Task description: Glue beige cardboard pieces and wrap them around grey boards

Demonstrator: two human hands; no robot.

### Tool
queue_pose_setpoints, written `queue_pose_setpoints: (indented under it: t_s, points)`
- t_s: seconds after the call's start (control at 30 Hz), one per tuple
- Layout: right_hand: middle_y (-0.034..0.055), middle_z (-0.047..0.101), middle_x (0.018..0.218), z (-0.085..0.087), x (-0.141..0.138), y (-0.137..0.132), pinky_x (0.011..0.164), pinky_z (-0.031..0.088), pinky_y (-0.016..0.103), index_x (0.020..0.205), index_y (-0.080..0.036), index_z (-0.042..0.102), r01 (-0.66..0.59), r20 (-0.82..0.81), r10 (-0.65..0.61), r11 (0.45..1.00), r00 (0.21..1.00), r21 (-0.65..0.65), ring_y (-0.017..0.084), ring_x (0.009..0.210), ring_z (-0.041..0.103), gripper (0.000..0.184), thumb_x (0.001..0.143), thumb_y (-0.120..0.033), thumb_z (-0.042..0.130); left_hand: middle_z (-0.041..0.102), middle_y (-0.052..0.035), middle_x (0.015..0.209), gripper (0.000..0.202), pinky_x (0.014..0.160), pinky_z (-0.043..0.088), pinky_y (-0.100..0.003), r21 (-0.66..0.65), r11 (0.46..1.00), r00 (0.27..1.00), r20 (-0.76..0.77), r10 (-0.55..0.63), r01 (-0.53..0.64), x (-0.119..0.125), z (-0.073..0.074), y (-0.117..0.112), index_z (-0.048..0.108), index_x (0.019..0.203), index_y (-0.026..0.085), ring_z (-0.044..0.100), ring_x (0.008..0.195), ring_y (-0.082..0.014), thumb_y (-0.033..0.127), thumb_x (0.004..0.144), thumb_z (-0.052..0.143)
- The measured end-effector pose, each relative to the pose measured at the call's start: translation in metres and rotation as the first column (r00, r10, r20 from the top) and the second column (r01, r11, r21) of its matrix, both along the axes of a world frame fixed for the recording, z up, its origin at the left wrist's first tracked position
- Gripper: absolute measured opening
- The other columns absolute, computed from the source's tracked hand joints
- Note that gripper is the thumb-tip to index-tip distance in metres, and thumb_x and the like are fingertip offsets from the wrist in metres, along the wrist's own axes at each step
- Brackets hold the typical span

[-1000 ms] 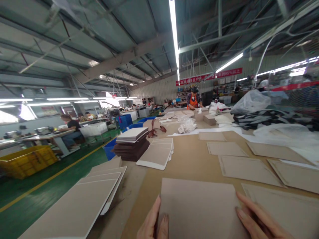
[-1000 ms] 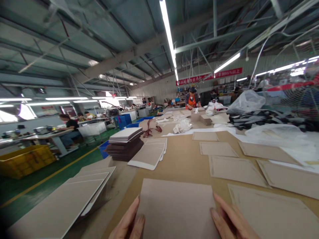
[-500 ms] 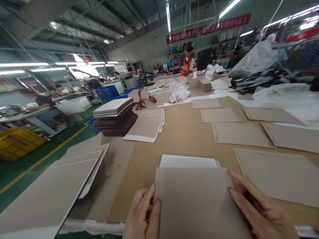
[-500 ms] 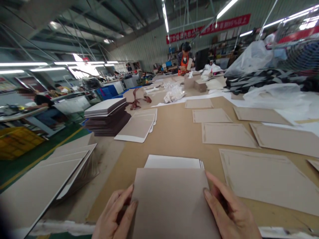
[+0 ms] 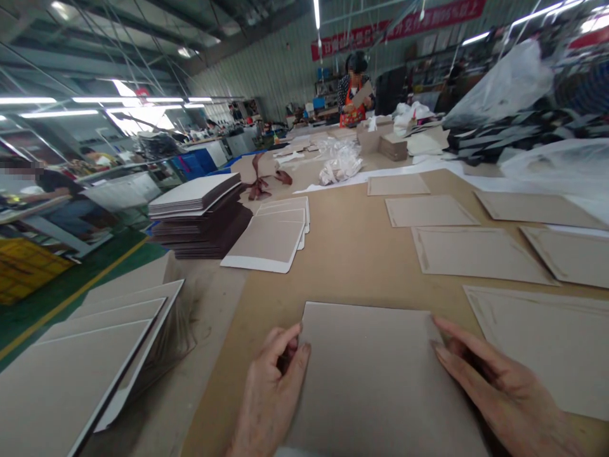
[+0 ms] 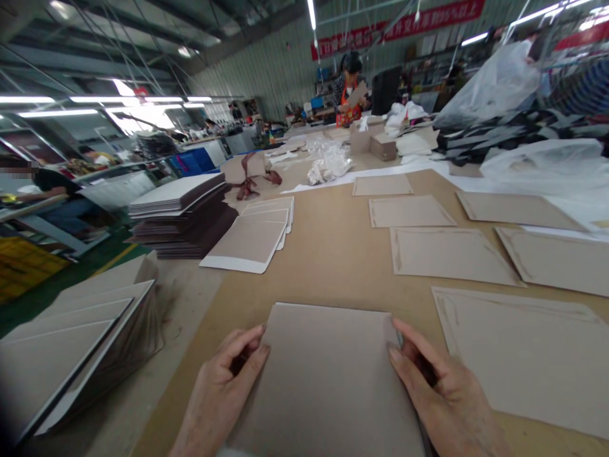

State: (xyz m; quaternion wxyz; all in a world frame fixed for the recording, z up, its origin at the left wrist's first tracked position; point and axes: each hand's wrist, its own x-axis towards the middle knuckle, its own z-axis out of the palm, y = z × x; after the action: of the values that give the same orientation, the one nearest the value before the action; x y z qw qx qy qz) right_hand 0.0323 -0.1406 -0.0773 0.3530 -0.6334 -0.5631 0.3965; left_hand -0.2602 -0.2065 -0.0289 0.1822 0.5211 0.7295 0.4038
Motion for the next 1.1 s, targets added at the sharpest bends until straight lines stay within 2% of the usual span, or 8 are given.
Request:
queue_pose_setpoints:
  t_s: [0.2,0.47,0.57,0.77,0.93,1.1]
  points:
    - [-0.0001,0.073,0.099,-0.006,0.006,0.002,0.058,0.056,0.016,0.118,-0.034,0.071,-0.035,0.154,0.023,0.996,0.988,0.079,0.019,0.083,0.071,0.054,0.077,-0.067,0.061,0.056,0.0018,0.075,0.024,0.063,0.046,-0.022,-0.003,1.0,1.0,0.013,0.005,-0.005,-0.004,-0.01,0.002,0.072,0.097,0.021,0.057,0.07,-0.0132,0.04,0.086,0.06]
    - [0.0025,0.073,0.097,-0.018,0.015,0.006,0.061,0.056,0.015,0.12,-0.029,0.071,-0.112,0.208,0.071,0.975,0.976,0.191,0.019,0.081,0.072,0.053,0.079,-0.062,0.066,0.058,0.0011,0.081,0.024,0.067,0.048,-0.02,-0.034,0.999,0.999,0.033,-0.022,0.023,-0.01,-0.016,0.0,0.071,0.103,0.023,0.059,0.075,-0.0122,0.039,0.088,0.062]
    - [0.0019,0.072,0.094,-0.016,0.011,0.003,0.061,0.056,0.015,0.121,-0.029,0.071,-0.102,0.236,0.051,0.972,0.97,0.21,0.018,0.078,0.071,0.053,0.08,-0.062,0.064,0.059,0.001,0.082,0.024,0.068,0.048,-0.019,-0.04,0.998,0.999,0.03,-0.04,0.041,-0.01,-0.016,0.001,0.071,0.106,0.024,0.06,0.078,-0.012,0.039,0.089,0.061]
    - [-0.0011,0.07,0.099,-0.009,0.003,-0.004,0.075,0.055,0.018,0.126,-0.032,0.067,-0.093,0.261,0.044,0.979,0.964,0.18,0.017,0.086,0.068,0.049,0.086,-0.06,0.06,0.061,0.0002,0.086,0.027,0.07,0.049,-0.019,-0.048,0.997,0.998,0.013,-0.055,0.055,-0.011,-0.017,0.0,0.07,0.111,0.025,0.062,0.081,-0.0123,0.039,0.09,0.06]
    - [0.0016,0.07,0.102,-0.014,0.004,-0.002,0.078,0.057,0.023,0.126,-0.029,0.067,-0.145,0.271,0.071,0.953,0.96,0.266,0.021,0.09,0.068,0.049,0.086,-0.058,0.061,0.063,-0.0011,0.09,0.029,0.072,0.051,-0.021,-0.06,0.997,0.999,-0.014,-0.048,0.048,-0.011,-0.017,-0.001,0.07,0.112,0.025,0.063,0.084,-0.0139,0.041,0.091,0.058]
    - [0.0008,0.07,0.1,-0.017,0.005,0.003,0.074,0.059,0.022,0.128,-0.031,0.065,-0.211,0.316,0.098,0.914,0.944,0.347,0.019,0.084,0.069,0.047,0.088,-0.055,0.061,0.063,-0.0021,0.094,0.032,0.074,0.052,-0.022,-0.074,0.996,0.998,-0.036,-0.053,0.051,-0.01,-0.017,0.002,0.068,0.116,0.025,0.063,0.086,-0.0143,0.042,0.092,0.055]
